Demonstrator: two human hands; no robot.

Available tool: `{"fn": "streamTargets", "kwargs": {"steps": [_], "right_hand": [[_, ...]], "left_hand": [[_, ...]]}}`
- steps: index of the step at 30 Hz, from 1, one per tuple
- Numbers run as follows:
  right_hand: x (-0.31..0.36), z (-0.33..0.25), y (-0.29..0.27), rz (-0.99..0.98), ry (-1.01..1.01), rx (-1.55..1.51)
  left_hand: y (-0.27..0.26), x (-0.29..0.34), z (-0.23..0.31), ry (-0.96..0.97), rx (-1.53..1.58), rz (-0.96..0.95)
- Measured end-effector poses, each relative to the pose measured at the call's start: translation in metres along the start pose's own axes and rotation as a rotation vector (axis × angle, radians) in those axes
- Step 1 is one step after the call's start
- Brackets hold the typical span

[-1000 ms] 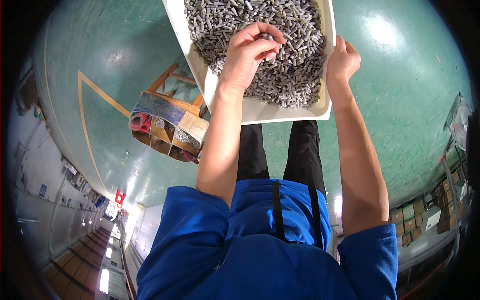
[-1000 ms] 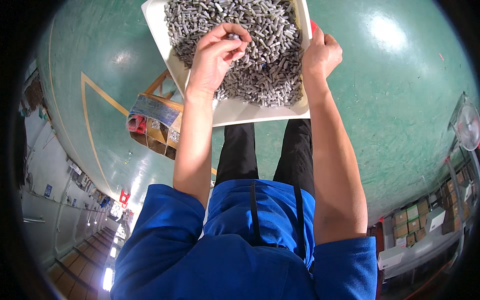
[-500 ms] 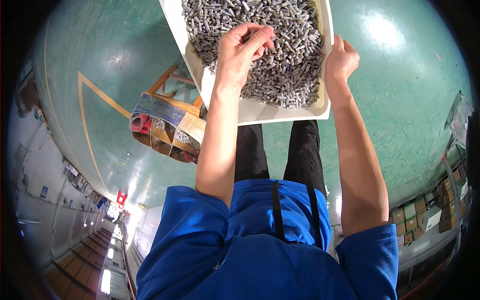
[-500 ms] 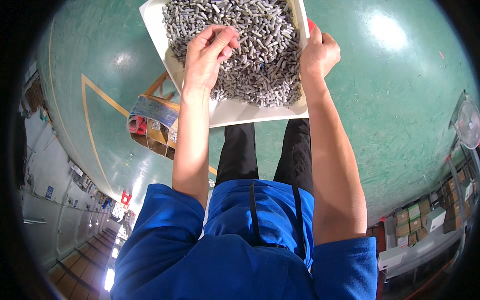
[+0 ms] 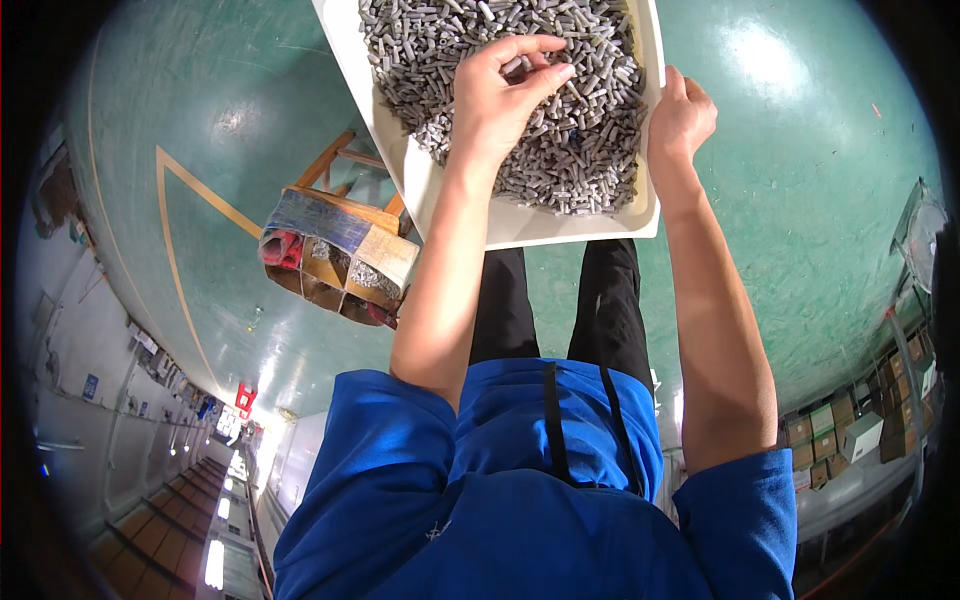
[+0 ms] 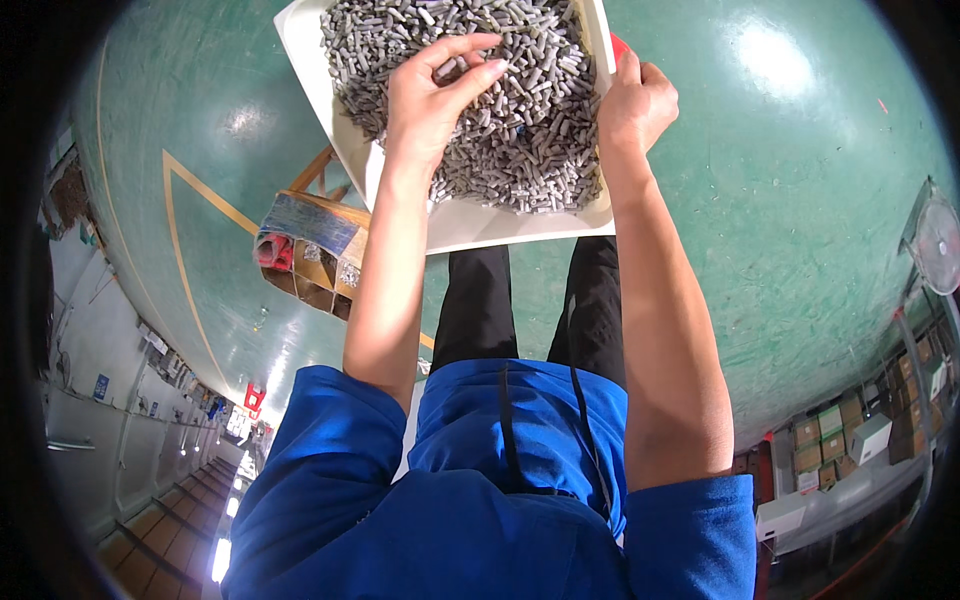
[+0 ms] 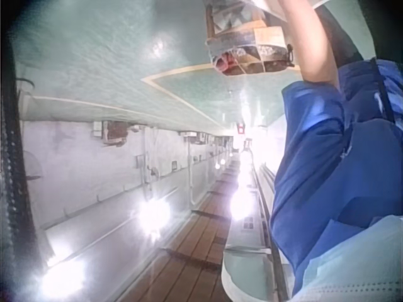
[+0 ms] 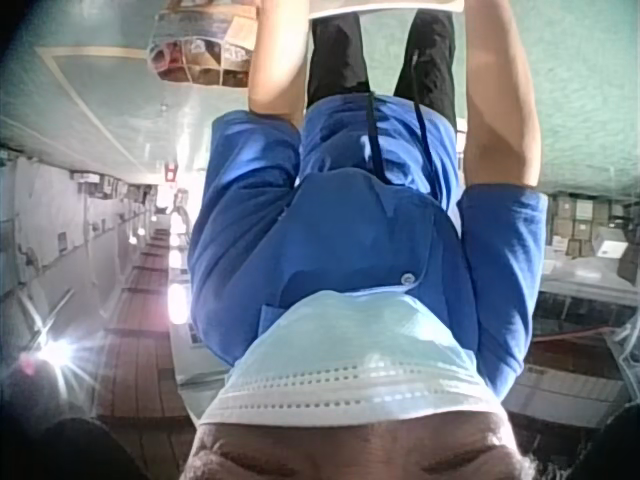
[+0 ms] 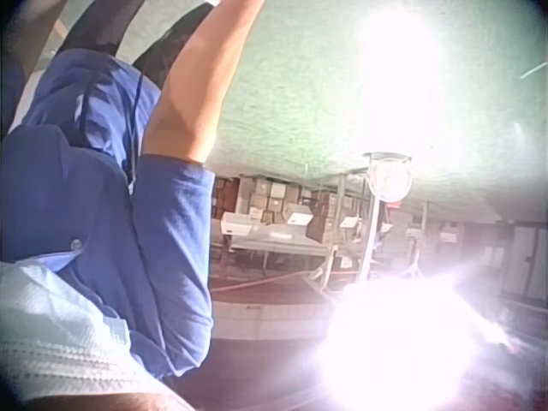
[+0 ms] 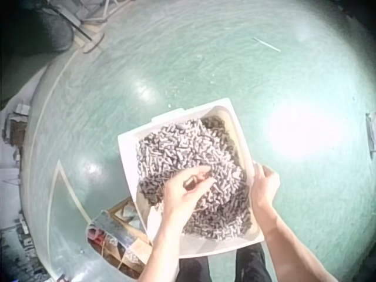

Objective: The person sorts through small metal parts in a tray by hand.

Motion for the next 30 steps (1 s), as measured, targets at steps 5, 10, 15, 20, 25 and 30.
{"fn": "streamTargets", "kwargs": {"steps": [5,10,15,20,25,30], "right_hand": [[-0.003,0.004,0.000,-0.007,0.004,-0.025],[-0.003,0.001,0.000,0.008,-0.045,-0.007],[0.001,-0.003,-0.001,-0.006,-0.039,-0.026],[-0.002,0.002,0.000,-0.004,-0.007,-0.019],[-0.004,0.004,0.002,0.002,-0.018,0.007],[-0.002,0.003,0.003,-0.004,-0.005,0.031]], "left_hand": [[0.005,-0.004,0.017,0.226,-0.507,0.084],[-0.001,-0.002,0.022,0.317,-0.505,0.163],[-0.003,0.008,-0.011,-0.180,0.609,0.210],[0.004,-0.001,0.008,0.001,-0.039,0.030],[0.005,-0.010,0.017,0.269,-0.495,0.105],[0.010,-0.013,0.022,0.394,-0.582,0.096]]}}
Point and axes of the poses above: each hand's wrist, its own x-axis away from the middle knuckle, its own y-axis out of the palm, z = x × y, the point moved 9 cm from there along -x, towards the middle knuckle, and after that the axes turned 14 degrees about y, right-handed, at the moved point
